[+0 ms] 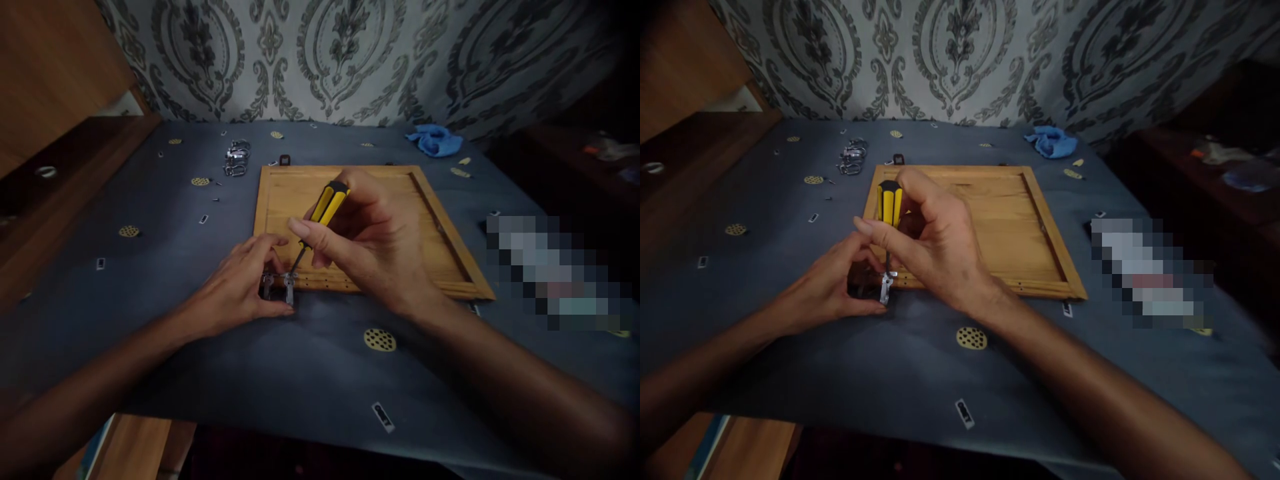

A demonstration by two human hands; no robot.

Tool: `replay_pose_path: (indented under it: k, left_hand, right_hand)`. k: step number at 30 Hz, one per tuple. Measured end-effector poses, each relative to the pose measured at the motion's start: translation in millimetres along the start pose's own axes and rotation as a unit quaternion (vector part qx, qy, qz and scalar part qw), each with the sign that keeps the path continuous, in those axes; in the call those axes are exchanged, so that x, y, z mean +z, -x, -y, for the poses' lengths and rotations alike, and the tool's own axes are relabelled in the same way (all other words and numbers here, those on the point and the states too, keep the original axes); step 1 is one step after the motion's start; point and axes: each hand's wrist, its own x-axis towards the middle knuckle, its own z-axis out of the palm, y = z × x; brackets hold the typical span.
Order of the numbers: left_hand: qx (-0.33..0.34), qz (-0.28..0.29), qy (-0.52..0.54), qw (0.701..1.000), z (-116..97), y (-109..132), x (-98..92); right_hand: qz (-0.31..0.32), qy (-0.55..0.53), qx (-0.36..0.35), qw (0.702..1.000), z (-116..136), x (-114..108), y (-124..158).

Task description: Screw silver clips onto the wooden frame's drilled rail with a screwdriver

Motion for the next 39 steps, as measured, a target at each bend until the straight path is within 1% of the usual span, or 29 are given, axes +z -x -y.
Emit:
replay_pose_path:
  k: [3,6,9,11,14,16,18,21,23,26,28,30,31,33,36,39]
  left_hand:
    - [0.007,0.004,0.001,1.0,-1,0,-0.8]
    - [0.019,0.006,0.015,1.0,-2,-1,-1.0]
    - [0.008,0.007,0.02,1.0,-2,0,-0.9]
    - [-0.002,0.006,0.023,1.0,-2,0,-0.9]
    - [-0.006,0.003,0.032,0.999,-3,1,-1.3]
    - [-0.004,-0.002,0.029,1.0,-4,1,-1.5]
    - [-0.005,-0.001,0.022,1.0,-4,1,-1.4]
    - [-0.008,0.001,0.023,1.0,-5,1,-1.2]
    - [-0.008,0.001,0.021,1.0,-5,1,-1.4]
    - [-0.005,0.0,0.022,1.0,-5,2,-1.7]
    - [-0.001,-0.002,0.03,1.0,-4,2,-1.5]
    - [0.002,0.0,0.03,1.0,-3,1,-1.1]
    - [0.003,0.0,0.026,1.0,-2,1,-0.8]
    - [0.001,-0.003,0.018,1.0,-1,1,-0.3]
    - [-0.003,-0.008,0.015,1.0,0,1,0.4]
    - [0.003,-0.008,0.016,1.0,1,1,0.9]
  right_hand:
    - [0.019,-0.008,0.002,1.0,-2,1,1]
    - [0.031,-0.007,0.019,0.999,-1,2,1]
    - [0.035,-0.001,0.041,0.999,4,-2,0]
    - [0.068,-0.01,0.045,0.997,9,-7,-3]
    - [0.149,-0.02,0.056,0.987,15,-16,-7]
    - [0.183,-0.029,0.062,0.981,17,-20,-7]
    - [0.176,-0.044,0.065,0.981,16,-20,-7]
    - [0.132,-0.075,0.079,0.985,12,-14,-5]
    - [0.115,-0.094,0.09,0.985,11,-10,-4]
    - [0.139,-0.112,0.087,0.98,13,-11,-5]
    - [0.17,-0.106,0.077,0.977,14,-16,-4]
    - [0.187,-0.093,0.07,0.976,13,-20,-3]
    - [0.183,-0.088,0.067,0.977,12,-21,-1]
    - [0.15,-0.083,0.06,0.983,10,-20,1]
    - [0.046,-0.057,0.033,0.997,12,-14,1]
    - [-0.066,-0.016,-0.004,0.998,20,-11,-2]
